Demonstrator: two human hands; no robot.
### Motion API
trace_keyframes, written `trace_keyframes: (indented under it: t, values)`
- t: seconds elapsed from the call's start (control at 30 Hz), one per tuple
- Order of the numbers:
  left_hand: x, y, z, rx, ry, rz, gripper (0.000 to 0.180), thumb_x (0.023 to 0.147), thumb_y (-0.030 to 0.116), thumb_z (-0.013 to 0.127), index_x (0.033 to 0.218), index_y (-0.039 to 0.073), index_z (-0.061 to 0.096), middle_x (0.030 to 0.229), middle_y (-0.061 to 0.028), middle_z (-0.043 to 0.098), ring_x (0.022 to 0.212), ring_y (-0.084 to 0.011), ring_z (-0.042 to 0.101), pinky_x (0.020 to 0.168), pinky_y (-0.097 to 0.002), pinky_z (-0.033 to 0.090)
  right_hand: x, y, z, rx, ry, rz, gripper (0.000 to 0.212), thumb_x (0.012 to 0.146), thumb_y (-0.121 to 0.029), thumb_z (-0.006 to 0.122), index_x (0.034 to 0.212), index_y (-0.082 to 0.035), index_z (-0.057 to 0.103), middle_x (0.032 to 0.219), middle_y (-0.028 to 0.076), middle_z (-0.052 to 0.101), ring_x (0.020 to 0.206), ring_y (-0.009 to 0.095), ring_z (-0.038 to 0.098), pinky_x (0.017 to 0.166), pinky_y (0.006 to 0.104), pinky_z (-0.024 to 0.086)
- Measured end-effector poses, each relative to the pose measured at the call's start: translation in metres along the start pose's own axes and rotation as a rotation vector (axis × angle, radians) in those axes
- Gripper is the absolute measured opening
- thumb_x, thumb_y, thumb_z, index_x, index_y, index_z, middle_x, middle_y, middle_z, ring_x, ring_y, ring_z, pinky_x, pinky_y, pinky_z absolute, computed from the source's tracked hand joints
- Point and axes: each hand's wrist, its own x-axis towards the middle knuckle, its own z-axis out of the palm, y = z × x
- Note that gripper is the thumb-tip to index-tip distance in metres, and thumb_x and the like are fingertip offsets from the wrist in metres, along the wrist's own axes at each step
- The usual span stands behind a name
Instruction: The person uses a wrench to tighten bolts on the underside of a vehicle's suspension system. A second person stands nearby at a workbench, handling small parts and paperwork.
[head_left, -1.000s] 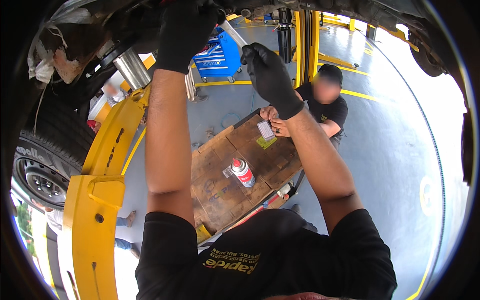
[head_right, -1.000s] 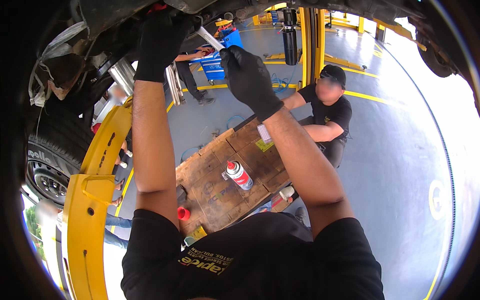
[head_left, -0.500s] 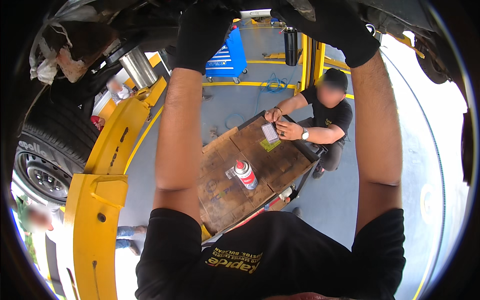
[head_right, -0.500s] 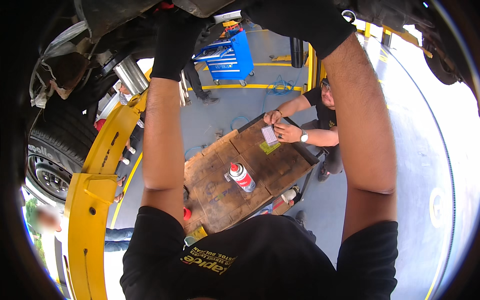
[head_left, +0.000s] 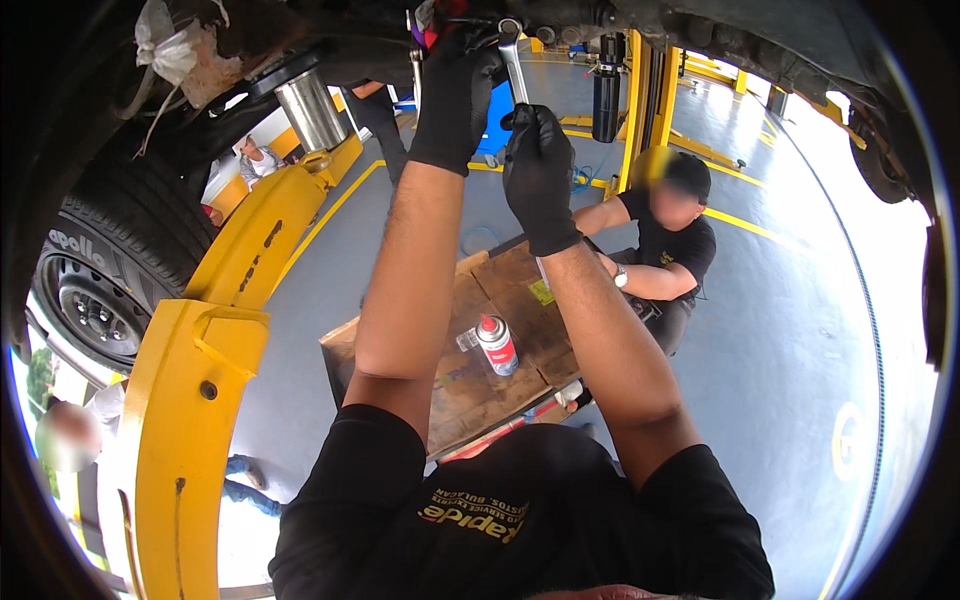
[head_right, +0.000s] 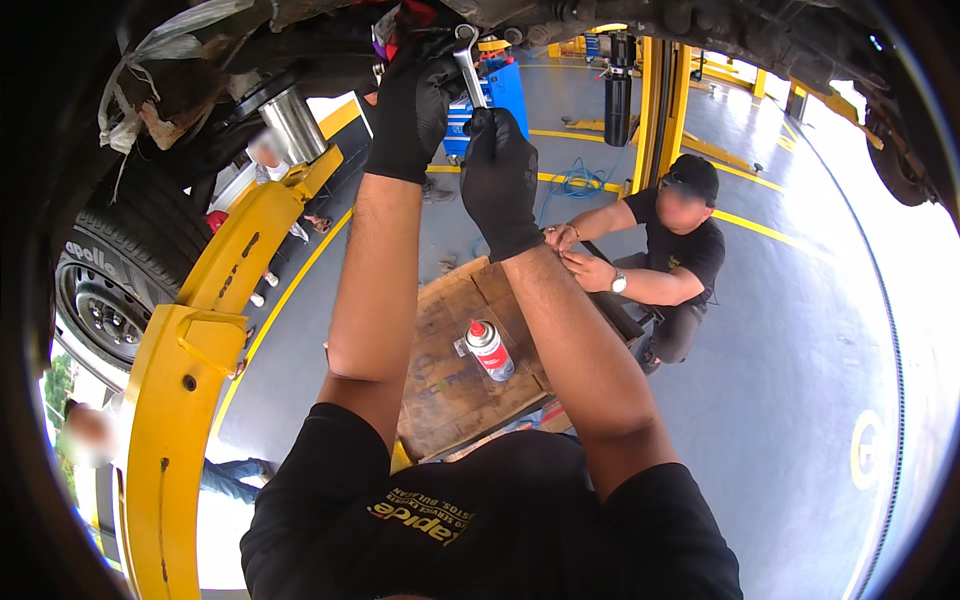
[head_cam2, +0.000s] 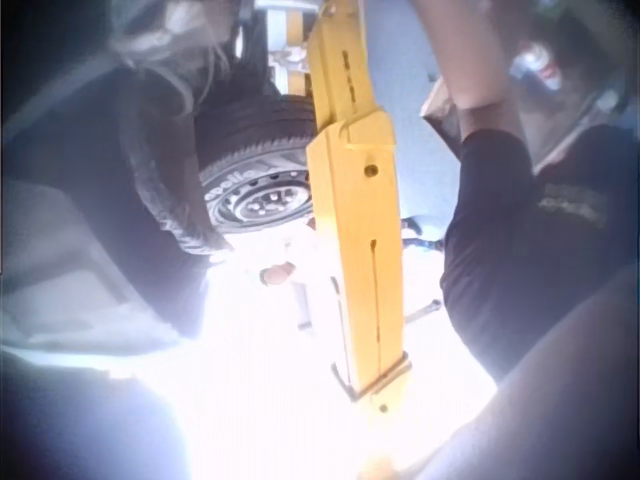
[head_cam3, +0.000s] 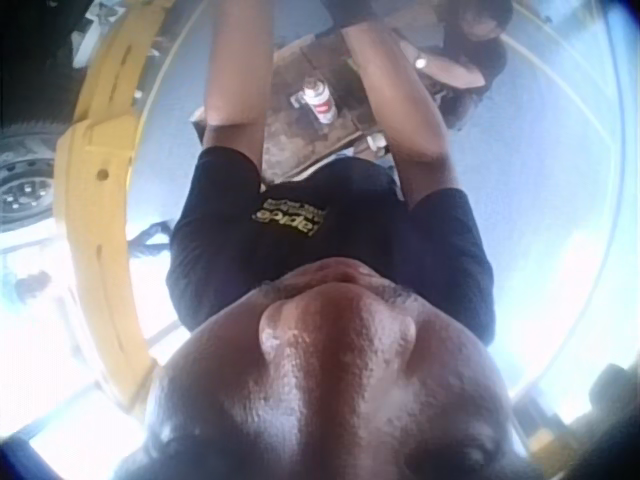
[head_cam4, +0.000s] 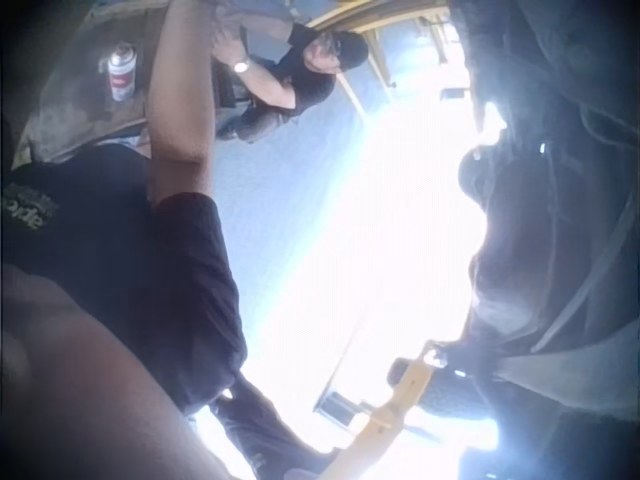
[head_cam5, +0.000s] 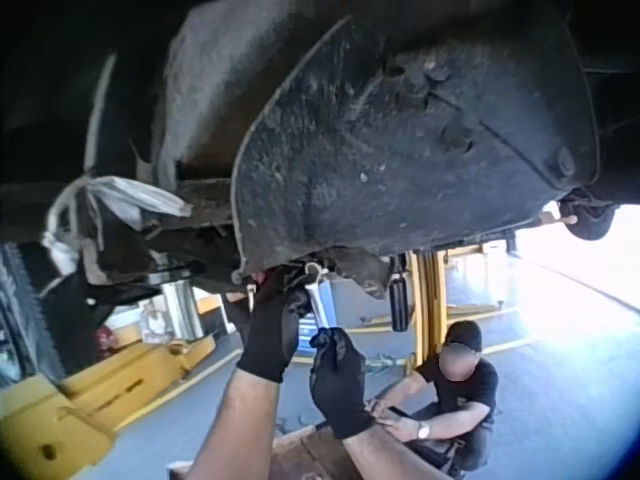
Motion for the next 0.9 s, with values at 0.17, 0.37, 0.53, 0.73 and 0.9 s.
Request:
trace_keyframes:
  t: [0.17,0.37,0.53,0.73,0.9]
  values:
    - [0.004,-0.001,-0.019,-0.210,-0.099,-0.169,0.030,0.099,0.006,0.060,0.129,-0.002,0.064,0.127,-0.0138,0.067,0.111,-0.0281,0.070,0.101,-0.0415,0.058,0.018,-0.004,-0.033,-0.102,-0.159,-0.137,0.025,0.106,-0.021,0.056,0.093,-0.002,0.066,0.068,0.017,0.063,0.059,0.029,0.063,0.057,0.0399,0.045]
    - [0.004,0.019,-0.009,-0.540,-0.013,-0.334,0.028,0.104,0.012,0.057,0.129,0.001,0.062,0.130,-0.0172,0.067,0.120,-0.0305,0.068,0.106,-0.0430,0.056,0.075,-0.044,-0.097,-0.537,-0.223,-0.323,0.027,0.102,-0.029,0.063,0.090,-0.007,0.073,0.072,0.011,0.070,0.069,0.028,0.071,0.064,0.0393,0.053]
    - [0.010,0.013,-0.006,-0.540,-0.053,-0.306,0.027,0.106,0.014,0.057,0.128,0.000,0.062,0.133,-0.0175,0.065,0.124,-0.0293,0.066,0.106,-0.0422,0.056,0.109,-0.067,-0.120,-0.998,-0.236,-0.715,0.020,0.098,-0.032,0.068,0.105,-0.014,0.072,0.087,0.007,0.074,0.080,0.030,0.073,0.073,0.0416,0.057]
    - [0.024,-0.013,-0.024,0.120,-0.253,0.147,0.023,0.095,0.000,0.069,0.118,0.000,0.069,0.127,-0.0162,0.068,0.111,-0.0281,0.070,0.102,-0.0373,0.059,0.126,-0.119,-0.125,-1.138,-0.277,-1.296,0.038,0.084,-0.021,0.077,0.121,-0.010,0.073,0.117,0.014,0.073,0.113,0.035,0.067,0.100,0.0457,0.051]
    - [0.021,0.006,-0.024,0.761,-0.203,0.542,0.023,0.091,-0.005,0.071,0.114,0.000,0.073,0.123,-0.0125,0.067,0.106,-0.0260,0.070,0.100,-0.0346,0.059,0.128,-0.127,-0.134,-1.231,-0.311,-1.247,0.037,0.094,-0.024,0.070,0.128,-0.009,0.069,0.130,0.016,0.067,0.121,0.036,0.063,0.104,0.0462,0.049]
